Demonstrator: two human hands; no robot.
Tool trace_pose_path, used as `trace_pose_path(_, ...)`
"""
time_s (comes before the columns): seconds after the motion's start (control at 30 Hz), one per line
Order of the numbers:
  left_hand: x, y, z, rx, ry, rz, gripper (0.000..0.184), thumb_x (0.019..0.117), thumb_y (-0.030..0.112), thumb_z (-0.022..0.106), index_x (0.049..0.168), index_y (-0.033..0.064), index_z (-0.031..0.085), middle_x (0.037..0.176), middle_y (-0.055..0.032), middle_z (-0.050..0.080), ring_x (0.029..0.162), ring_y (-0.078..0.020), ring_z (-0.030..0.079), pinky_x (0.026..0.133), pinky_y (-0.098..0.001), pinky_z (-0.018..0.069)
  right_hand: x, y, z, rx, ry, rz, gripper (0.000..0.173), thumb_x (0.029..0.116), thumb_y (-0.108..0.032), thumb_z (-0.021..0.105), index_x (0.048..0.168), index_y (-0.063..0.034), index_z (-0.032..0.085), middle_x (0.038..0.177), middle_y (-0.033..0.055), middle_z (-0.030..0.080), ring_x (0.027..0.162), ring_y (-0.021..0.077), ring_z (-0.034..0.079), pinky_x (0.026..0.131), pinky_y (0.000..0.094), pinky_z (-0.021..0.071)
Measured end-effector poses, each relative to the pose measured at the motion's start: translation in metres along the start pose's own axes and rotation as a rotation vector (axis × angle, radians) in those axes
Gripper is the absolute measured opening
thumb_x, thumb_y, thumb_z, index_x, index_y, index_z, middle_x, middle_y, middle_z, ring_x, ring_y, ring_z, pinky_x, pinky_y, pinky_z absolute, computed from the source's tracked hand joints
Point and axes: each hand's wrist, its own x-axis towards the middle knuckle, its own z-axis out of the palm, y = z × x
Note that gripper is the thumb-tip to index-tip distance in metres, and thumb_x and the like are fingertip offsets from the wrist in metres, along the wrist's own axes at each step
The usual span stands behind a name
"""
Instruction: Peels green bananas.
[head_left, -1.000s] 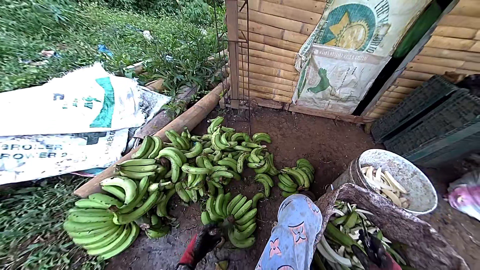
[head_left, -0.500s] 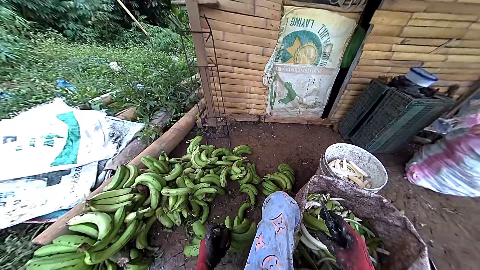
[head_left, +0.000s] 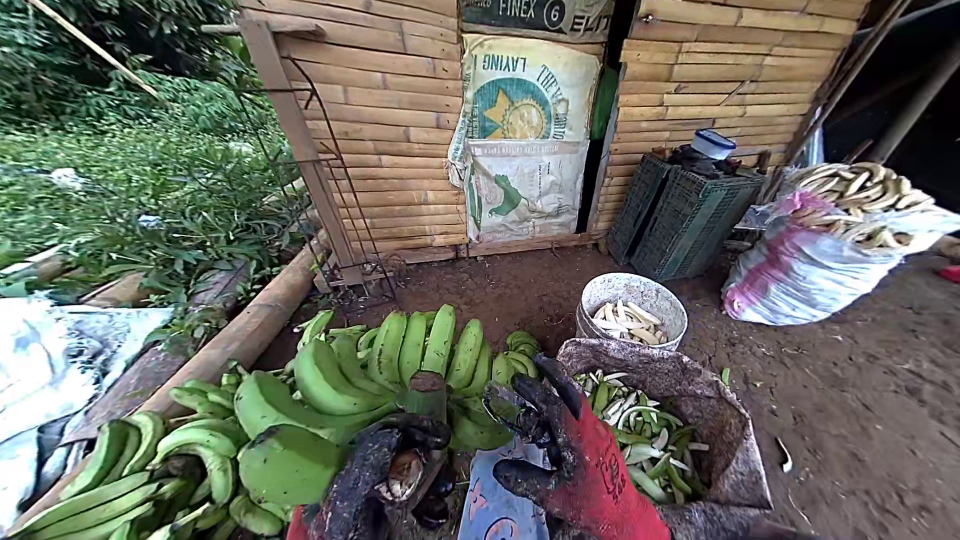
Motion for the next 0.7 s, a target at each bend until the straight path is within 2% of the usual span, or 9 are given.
trace_pose_path(0.1, 0.013, 0.004, 0.031, -0.208, -0.183, 0.031, 0.035, 0.107, 0.04, 0.045, 0.11, 0.0239, 0.076, 0.102, 0.0093, 0.075, 0.088, -0.0008, 0.071, 0.073, -0.0174, 0.0582, -0.005, -0.002, -0.022, -0.092, 0.121, -0.041, 0.079, 0.0771, -0.056, 0.08, 0.145, -0.0226, 0.059, 0.155, 0.0153, 0.049, 0.089, 0.017, 0.071, 0.059, 0.0344, 0.0567)
trace_pose_path(0.17, 0.021, -0.01, 0.06, -0.275, -0.249, 0.032, 0.035, 0.1062, 0.042, 0.046, 0.109, 0.0234, 0.076, 0.102, 0.0091, 0.075, 0.089, 0.0, 0.069, 0.076, -0.0175, 0.0576, -0.016, 0.008, -0.041, -0.234, 0.23, -0.057, 0.072, 0.0765, -0.056, 0.079, 0.137, -0.0195, 0.066, 0.14, 0.0108, 0.064, 0.088, 0.015, 0.073, 0.059, 0.0327, 0.057)
trace_pose_path(0.23, 0.031, -0.032, 0.099, -0.329, -0.219, -0.084, 0.035, 0.1051, 0.039, 0.049, 0.1, 0.0173, 0.077, 0.094, 0.0039, 0.075, 0.084, -0.0053, 0.07, 0.076, -0.023, 0.0583, -0.029, 0.032, -0.068, -0.342, 0.24, 0.017, 0.067, 0.0766, -0.054, 0.079, 0.131, -0.0166, 0.068, 0.121, 0.0046, 0.074, 0.09, 0.0136, 0.073, 0.066, 0.0357, 0.0601)
trace_pose_path(0.3, 0.043, -0.066, 0.14, -0.356, -0.302, -0.266, 0.04, 0.1086, 0.032, 0.039, 0.107, 0.0091, 0.071, 0.098, -0.0003, 0.073, 0.089, -0.0094, 0.068, 0.079, -0.0267, 0.0577, -0.042, 0.066, -0.094, -0.411, 0.195, 0.203, 0.07, 0.0721, -0.05, 0.081, 0.131, -0.0145, 0.069, 0.112, 0.0048, 0.076, 0.09, 0.0192, 0.074, 0.071, 0.0465, 0.061)
trace_pose_path(0.33, 0.049, -0.089, 0.162, -0.397, -0.364, -0.395, 0.044, 0.1092, 0.032, 0.032, 0.115, 0.0054, 0.067, 0.101, -0.0028, 0.072, 0.089, -0.0116, 0.068, 0.077, -0.0287, 0.0584, -0.047, 0.087, -0.105, -0.408, 0.151, 0.344, 0.073, 0.0699, -0.044, 0.084, 0.133, -0.0117, 0.066, 0.114, 0.0092, 0.075, 0.095, 0.0259, 0.073, 0.078, 0.0543, 0.0594)
trace_pose_path(0.4, 0.05, -0.14, 0.197, -0.487, -0.456, -0.718, 0.048, 0.1115, 0.038, 0.027, 0.133, 0.0029, 0.051, 0.105, -0.0141, 0.069, 0.088, -0.0252, 0.072, 0.075, -0.0423, 0.0632, -0.056, 0.138, -0.113, -0.344, 0.056, 0.683, 0.076, 0.0758, -0.028, 0.086, 0.143, -0.0064, 0.058, 0.124, 0.0197, 0.069, 0.112, 0.0373, 0.067, 0.098, 0.0625, 0.0507)
trace_pose_path(0.5, 0.021, -0.206, 0.22, -0.279, -0.302, -0.978, 0.048, 0.1098, 0.033, 0.045, 0.148, 0.0038, 0.042, 0.128, -0.0236, 0.06, 0.094, -0.0313, 0.069, 0.078, -0.0452, 0.06, -0.092, 0.227, -0.08, -0.364, 0.044, 1.063, 0.067, 0.0877, -0.018, 0.077, 0.147, -0.0007, 0.05, 0.138, 0.0289, 0.058, 0.125, 0.0448, 0.06, 0.105, 0.0616, 0.0464)
trace_pose_path(0.6, -0.015, -0.23, 0.215, -0.147, -0.047, -0.967, 0.042, 0.1092, 0.025, 0.048, 0.142, -0.001, 0.047, 0.113, -0.0232, 0.064, 0.079, -0.0282, 0.07, 0.068, -0.0426, 0.061, -0.126, 0.265, -0.076, -0.395, 0.245, 1.148, 0.071, 0.0883, -0.013, 0.077, 0.149, 0.0066, 0.045, 0.144, 0.0337, 0.052, 0.132, 0.048, 0.054, 0.111, 0.0612, 0.0412)
trace_pose_path(0.7, -0.024, -0.251, 0.208, -0.088, 0.033, -0.996, 0.045, 0.1093, 0.029, 0.048, 0.143, 0.0006, 0.046, 0.113, -0.0248, 0.064, 0.077, -0.0303, 0.069, 0.065, -0.0452, 0.0602, -0.125, 0.27, -0.086, -0.366, 0.209, 1.142, 0.071, 0.0882, -0.017, 0.078, 0.146, 0.008, 0.046, 0.14, 0.0338, 0.055, 0.131, 0.0477, 0.054, 0.111, 0.0605, 0.0409)
